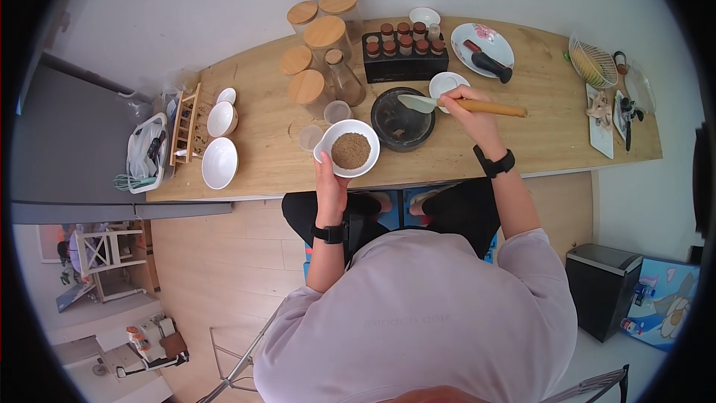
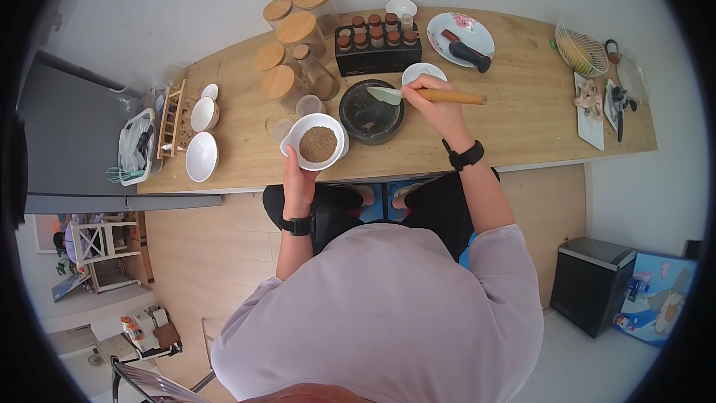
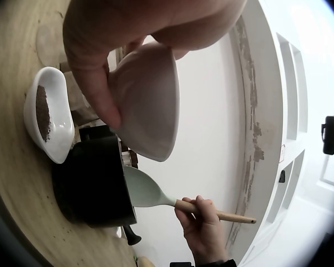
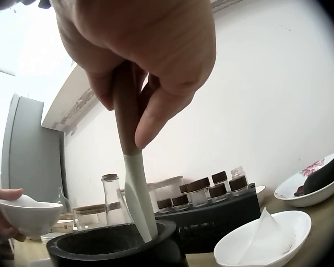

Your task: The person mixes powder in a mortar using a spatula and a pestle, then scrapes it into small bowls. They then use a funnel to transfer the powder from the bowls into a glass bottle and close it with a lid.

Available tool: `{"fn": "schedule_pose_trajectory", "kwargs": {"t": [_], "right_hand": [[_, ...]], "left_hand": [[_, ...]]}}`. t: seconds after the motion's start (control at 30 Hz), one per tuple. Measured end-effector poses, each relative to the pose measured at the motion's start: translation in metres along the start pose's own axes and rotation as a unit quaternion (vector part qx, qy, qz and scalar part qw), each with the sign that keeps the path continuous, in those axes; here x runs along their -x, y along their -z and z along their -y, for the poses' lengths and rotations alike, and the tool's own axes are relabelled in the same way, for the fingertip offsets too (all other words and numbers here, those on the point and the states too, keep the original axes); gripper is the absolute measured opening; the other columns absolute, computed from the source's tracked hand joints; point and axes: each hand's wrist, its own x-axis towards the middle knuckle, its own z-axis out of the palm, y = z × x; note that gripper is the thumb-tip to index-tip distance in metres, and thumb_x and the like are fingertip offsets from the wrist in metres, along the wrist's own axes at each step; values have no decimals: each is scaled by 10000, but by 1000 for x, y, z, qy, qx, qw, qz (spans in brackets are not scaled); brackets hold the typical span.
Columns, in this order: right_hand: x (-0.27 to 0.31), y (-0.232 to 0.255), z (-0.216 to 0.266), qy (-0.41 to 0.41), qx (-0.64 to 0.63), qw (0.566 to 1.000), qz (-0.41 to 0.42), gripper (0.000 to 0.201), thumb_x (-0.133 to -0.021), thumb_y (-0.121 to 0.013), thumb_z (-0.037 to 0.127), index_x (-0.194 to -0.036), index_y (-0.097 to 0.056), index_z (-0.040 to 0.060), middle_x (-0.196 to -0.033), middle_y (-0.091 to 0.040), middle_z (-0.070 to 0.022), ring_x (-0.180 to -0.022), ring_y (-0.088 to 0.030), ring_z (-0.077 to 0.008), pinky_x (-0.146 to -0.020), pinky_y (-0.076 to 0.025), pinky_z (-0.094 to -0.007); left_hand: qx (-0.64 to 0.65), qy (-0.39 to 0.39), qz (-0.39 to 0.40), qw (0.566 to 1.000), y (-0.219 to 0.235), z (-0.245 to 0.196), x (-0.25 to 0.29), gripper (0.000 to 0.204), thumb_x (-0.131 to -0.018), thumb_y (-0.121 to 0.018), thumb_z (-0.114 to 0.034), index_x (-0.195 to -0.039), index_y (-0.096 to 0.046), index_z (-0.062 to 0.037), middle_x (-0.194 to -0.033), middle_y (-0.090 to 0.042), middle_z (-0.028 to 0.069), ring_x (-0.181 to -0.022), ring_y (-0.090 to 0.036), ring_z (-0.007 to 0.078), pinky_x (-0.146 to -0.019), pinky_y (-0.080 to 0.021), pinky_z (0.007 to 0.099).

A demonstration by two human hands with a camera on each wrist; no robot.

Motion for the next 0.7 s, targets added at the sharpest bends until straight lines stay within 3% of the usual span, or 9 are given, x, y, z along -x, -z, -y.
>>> {"fn": "schedule_pose_trajectory", "kwargs": {"t": [0.2,0.33,0.4,0.63,0.7], "right_hand": [[-1,3,-12,-37,9,999,16,209,-888,-702,142,-765,-604,4,-694,-640,-32,-657,-577,-85,-603,-440,-256],[9,-5,-34,-156,-139,977,-38,233,-899,-683,126,-726,-567,22,-733,-626,-22,-696,-602,-85,-623,-497,-235],[17,-9,-31,-199,-200,957,-64,237,-902,-674,117,-716,-551,35,-766,-617,-23,-725,-622,-93,-650,-541,-233],[23,-10,-46,-244,-269,927,-90,220,-898,-662,90,-733,-524,44,-806,-594,-45,-783,-663,-146,-698,-608,-282],[25,-9,-46,-252,-284,920,-95,207,-901,-656,86,-745,-525,46,-812,-599,-51,-787,-668,-158,-694,-614,-289]], "left_hand": [[13,1,-6,1000,2,1,0,539,-1064,-399,-454,-1493,-312,-140,-1454,-455,95,-1302,-525,252,-997,-525,441],[0,7,-9,1000,5,8,-1,567,-1059,-395,-478,-1497,-303,-130,-1447,-460,109,-1306,-523,266,-1005,-519,458],[0,13,-14,1000,6,11,-1,527,-1064,-407,-454,-1480,-334,-139,-1416,-478,88,-1267,-544,232,-975,-530,423],[-46,11,-39,998,11,17,5,480,-1068,-426,-434,-1447,-396,-142,-1332,-521,55,-1162,-572,164,-893,-537,351],[-66,23,-32,997,11,15,7,502,-1066,-422,-435,-1462,-374,-129,-1364,-510,77,-1207,-566,199,-932,-539,391]]}}
